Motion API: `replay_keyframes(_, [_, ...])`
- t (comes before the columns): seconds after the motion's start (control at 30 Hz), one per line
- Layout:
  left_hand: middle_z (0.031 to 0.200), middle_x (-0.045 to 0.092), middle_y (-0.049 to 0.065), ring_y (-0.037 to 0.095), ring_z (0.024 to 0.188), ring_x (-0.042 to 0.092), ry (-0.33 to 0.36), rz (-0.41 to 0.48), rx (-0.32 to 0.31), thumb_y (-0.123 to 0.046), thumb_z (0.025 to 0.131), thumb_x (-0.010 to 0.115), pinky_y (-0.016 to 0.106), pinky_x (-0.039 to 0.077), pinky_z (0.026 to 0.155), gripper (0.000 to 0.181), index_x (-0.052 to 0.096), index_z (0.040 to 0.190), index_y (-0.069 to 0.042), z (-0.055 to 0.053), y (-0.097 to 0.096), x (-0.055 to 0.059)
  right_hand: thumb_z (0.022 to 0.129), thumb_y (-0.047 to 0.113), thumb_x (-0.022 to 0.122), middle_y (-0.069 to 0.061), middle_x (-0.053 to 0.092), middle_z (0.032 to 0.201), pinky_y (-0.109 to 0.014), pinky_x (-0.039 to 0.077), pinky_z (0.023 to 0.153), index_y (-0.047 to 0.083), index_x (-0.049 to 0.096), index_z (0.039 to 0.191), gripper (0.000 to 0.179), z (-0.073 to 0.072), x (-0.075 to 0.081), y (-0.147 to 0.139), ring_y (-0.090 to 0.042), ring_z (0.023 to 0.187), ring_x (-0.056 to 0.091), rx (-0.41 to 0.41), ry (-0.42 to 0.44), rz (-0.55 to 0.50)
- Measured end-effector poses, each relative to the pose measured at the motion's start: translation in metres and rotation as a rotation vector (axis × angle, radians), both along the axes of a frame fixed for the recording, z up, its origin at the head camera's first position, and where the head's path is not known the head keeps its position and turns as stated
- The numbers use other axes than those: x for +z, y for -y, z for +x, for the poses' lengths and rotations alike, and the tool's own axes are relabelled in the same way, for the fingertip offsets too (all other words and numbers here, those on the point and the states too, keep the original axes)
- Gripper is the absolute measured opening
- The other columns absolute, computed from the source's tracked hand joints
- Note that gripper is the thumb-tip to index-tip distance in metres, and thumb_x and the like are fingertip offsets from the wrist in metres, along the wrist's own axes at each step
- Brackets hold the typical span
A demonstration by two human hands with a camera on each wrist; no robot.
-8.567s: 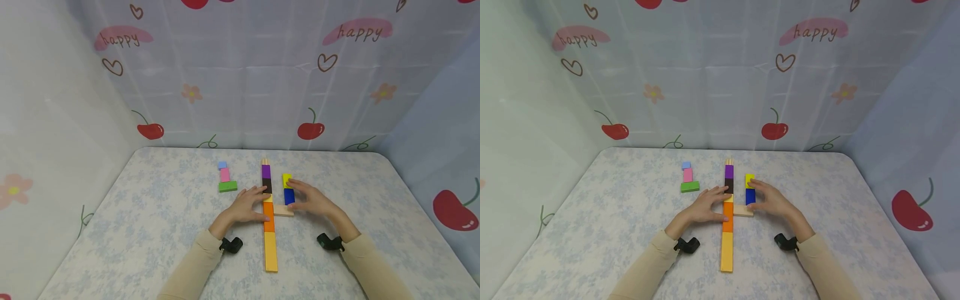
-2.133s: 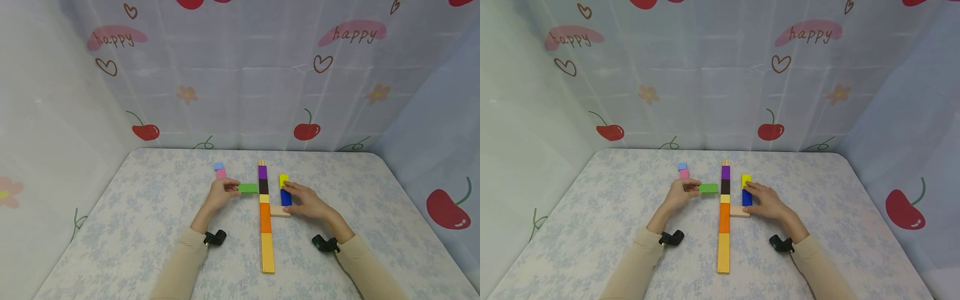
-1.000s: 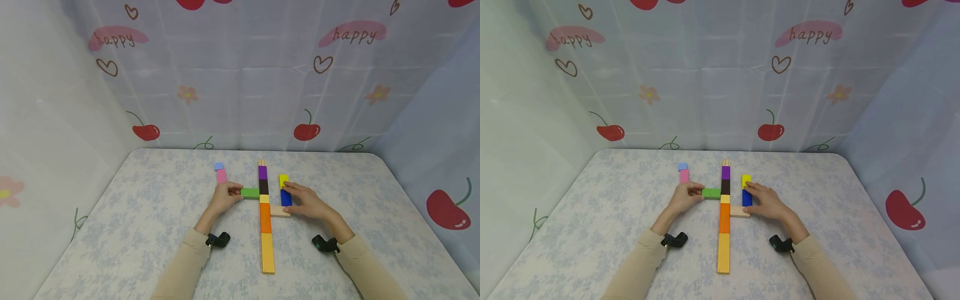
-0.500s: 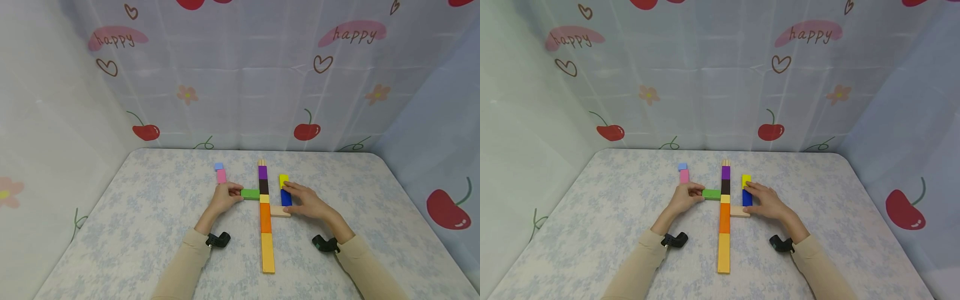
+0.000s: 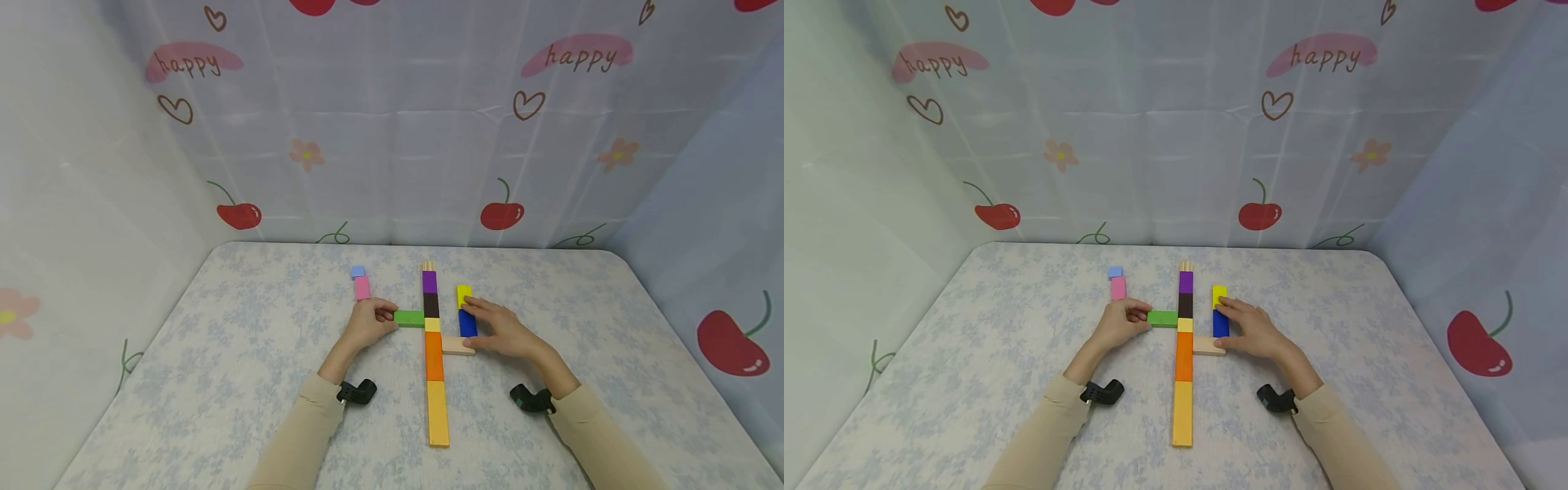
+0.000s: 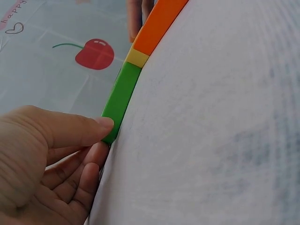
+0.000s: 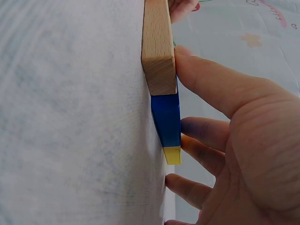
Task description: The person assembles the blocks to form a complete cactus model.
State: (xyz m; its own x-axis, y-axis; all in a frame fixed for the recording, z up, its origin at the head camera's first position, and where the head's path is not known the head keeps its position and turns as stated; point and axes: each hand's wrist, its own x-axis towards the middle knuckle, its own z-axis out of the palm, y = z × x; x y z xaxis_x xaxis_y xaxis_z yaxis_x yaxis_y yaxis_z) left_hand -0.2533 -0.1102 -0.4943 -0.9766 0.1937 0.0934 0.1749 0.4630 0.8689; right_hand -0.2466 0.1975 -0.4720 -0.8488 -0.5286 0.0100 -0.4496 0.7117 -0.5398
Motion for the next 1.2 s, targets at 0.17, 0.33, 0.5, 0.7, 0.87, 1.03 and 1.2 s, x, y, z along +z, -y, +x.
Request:
replay_keyframes(0.17, [0.088, 0.068, 0.011, 0.014, 0.076, 0.06, 0.011, 0.001, 0.0, 0.002, 0.08, 0.075, 0.027, 0.052, 0.071, 0.028, 0.072, 0.107, 0.001, 0.0, -0.001, 0.001, 0.085, 0.035, 0.075, -0.022, 0.037, 0.154, -0.072, 0.018, 0.11, 0.001, 0.047, 0.144, 0.074, 0.0, -0.001, 0.0, -0.045, 0.142, 0.03, -0.005, 0.004, 0.001])
replay_keyframes(0.33, [0.093, 0.068, 0.011, 0.016, 0.081, 0.061, 0.017, -0.028, -0.024, -0.002, 0.08, 0.076, 0.029, 0.054, 0.074, 0.036, 0.068, 0.115, 0.001, 0.003, 0.001, 0.009, 0.085, 0.035, 0.075, -0.022, 0.037, 0.154, -0.072, 0.018, 0.109, 0.001, 0.046, 0.144, 0.074, 0.001, 0.0, -0.001, -0.045, 0.142, 0.03, -0.004, 0.002, 0.0])
replay_keyframes(0.5, [0.102, 0.069, 0.014, 0.022, 0.088, 0.063, -0.025, -0.063, 0.004, -0.007, 0.081, 0.076, 0.037, 0.053, 0.08, 0.039, 0.068, 0.118, -0.001, 0.003, 0.007, 0.019, 0.085, 0.036, 0.074, -0.022, 0.036, 0.154, -0.072, 0.019, 0.109, 0.001, 0.045, 0.145, 0.075, 0.001, 0.0, -0.001, -0.045, 0.142, 0.03, 0.001, -0.005, -0.003])
replay_keyframes(0.7, [0.11, 0.064, 0.017, 0.031, 0.095, 0.062, -0.143, 0.004, 0.173, -0.009, 0.083, 0.076, 0.042, 0.053, 0.083, 0.032, 0.07, 0.113, -0.001, -0.004, 0.02, 0.021, 0.086, 0.035, 0.075, -0.022, 0.036, 0.154, -0.072, 0.02, 0.109, 0.001, 0.045, 0.145, 0.074, 0.0, -0.001, -0.002, -0.045, 0.142, 0.031, 0.0, -0.009, 0.002])
replay_keyframes(0.87, [0.122, 0.058, 0.015, 0.033, 0.104, 0.06, -0.13, 0.073, 0.283, -0.006, 0.082, 0.076, 0.045, 0.052, 0.09, 0.035, 0.069, 0.116, -0.001, -0.009, 0.031, 0.016, 0.086, 0.036, 0.075, -0.022, 0.036, 0.154, -0.072, 0.02, 0.109, 0.001, 0.045, 0.145, 0.075, 0.0, -0.001, -0.002, -0.045, 0.142, 0.031, 0.001, -0.013, 0.004])
replay_keyframes(1.03, [0.128, 0.055, 0.017, 0.033, 0.11, 0.059, -0.079, 0.106, 0.295, -0.005, 0.083, 0.075, 0.045, 0.051, 0.093, 0.045, 0.063, 0.126, -0.001, -0.013, 0.039, 0.009, 0.086, 0.035, 0.074, -0.022, 0.036, 0.154, -0.071, 0.02, 0.11, 0.001, 0.045, 0.145, 0.074, 0.0, -0.001, -0.002, -0.045, 0.142, 0.031, 0.006, -0.01, 0.002])
replay_keyframes(1.2, [0.127, 0.054, 0.018, 0.032, 0.109, 0.057, -0.007, 0.116, 0.288, -0.009, 0.084, 0.075, 0.044, 0.048, 0.091, 0.054, 0.055, 0.134, -0.003, -0.014, 0.044, 0.004, 0.086, 0.034, 0.074, -0.022, 0.036, 0.154, -0.072, 0.019, 0.11, 0.0, 0.045, 0.145, 0.073, 0.001, 0.002, -0.001, -0.045, 0.142, 0.03, 0.012, 0.0, 0.007])
